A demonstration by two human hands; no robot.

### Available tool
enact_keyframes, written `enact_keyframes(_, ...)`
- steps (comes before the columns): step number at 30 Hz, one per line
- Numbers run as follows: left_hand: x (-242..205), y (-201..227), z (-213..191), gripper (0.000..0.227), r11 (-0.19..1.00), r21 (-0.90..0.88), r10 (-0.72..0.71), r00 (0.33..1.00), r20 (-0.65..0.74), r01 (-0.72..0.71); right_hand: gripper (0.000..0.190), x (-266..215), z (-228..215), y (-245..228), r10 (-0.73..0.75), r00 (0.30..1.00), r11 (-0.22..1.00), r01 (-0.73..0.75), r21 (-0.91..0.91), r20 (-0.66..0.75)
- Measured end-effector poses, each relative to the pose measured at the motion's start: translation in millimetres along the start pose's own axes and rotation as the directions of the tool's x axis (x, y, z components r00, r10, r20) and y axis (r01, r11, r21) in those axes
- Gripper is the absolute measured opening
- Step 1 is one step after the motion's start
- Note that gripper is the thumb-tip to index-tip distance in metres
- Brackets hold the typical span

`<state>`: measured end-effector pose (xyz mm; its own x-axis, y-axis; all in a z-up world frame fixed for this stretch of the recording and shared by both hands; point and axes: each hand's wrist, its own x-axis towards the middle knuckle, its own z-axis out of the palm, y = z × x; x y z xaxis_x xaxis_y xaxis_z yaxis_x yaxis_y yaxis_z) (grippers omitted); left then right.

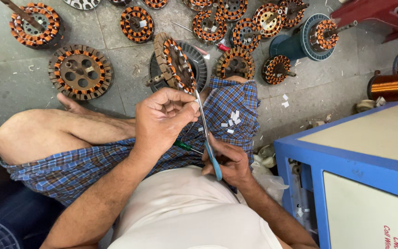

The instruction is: The person sits on the floor and assembles a motor stator by inserting small white insulating pieces into the slots of a copper-wound stator. He uses scissors to cut the pieces and a screwdriver to push them into place, repeating the process for multiple slots.

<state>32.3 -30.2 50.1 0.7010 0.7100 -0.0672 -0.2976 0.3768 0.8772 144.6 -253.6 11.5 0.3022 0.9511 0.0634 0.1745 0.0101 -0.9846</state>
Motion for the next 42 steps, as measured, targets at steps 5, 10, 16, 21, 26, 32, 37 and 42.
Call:
enact_keyframes(5,0,-1,-3,0.012,0.998,-0.057,0.003,1.000,0.020,-0.002,0.083,-13,-24,1,0.081,0.995,0.997,-0.081,-0.012,0.058)
enact_keyframes(10,-3,10,-20,0.016,0.999,-0.031,0.013,1.000,-0.005,-0.013,0.087,-37,-61,-23,0.533,0.842,0.761,-0.431,-0.486,0.087)
enact_keyframes(16,15,36,-38,0.016,0.967,0.251,0.029,0.995,0.092,-0.051,0.074,-26,-45,-48,0.721,0.685,0.238,-0.108,-0.965,0.101)
enact_keyframes(21,34,42,-44,0.013,0.958,0.283,-0.028,0.965,0.262,-0.049,0.057,20,-25,-73,0.698,0.696,0.229,0.007,-0.973,0.169)
enact_keyframes(26,27,12,-48,0.012,0.979,0.192,-0.131,0.917,0.378,0.061,0.050,85,3,-92,-0.014,1.000,0.739,0.006,-0.674,-0.006)
enact_keyframes(32,28,-13,-64,0.012,0.963,-0.062,-0.223,0.908,0.354,0.261,0.033,134,15,-81,-0.136,0.991,0.874,0.128,-0.468,0.016)
enact_keyframes(37,35,-18,-70,0.013,0.990,-0.050,-0.114,0.946,0.304,0.135,0.020,146,11,-73,-0.153,0.988,0.858,0.120,-0.500,-0.026)
enact_keyframes(42,42,-13,-79,0.022,0.961,0.213,0.173,0.984,0.041,-0.178,0.019,163,18,-66,-0.231,0.954,0.816,0.083,-0.572,-0.191)
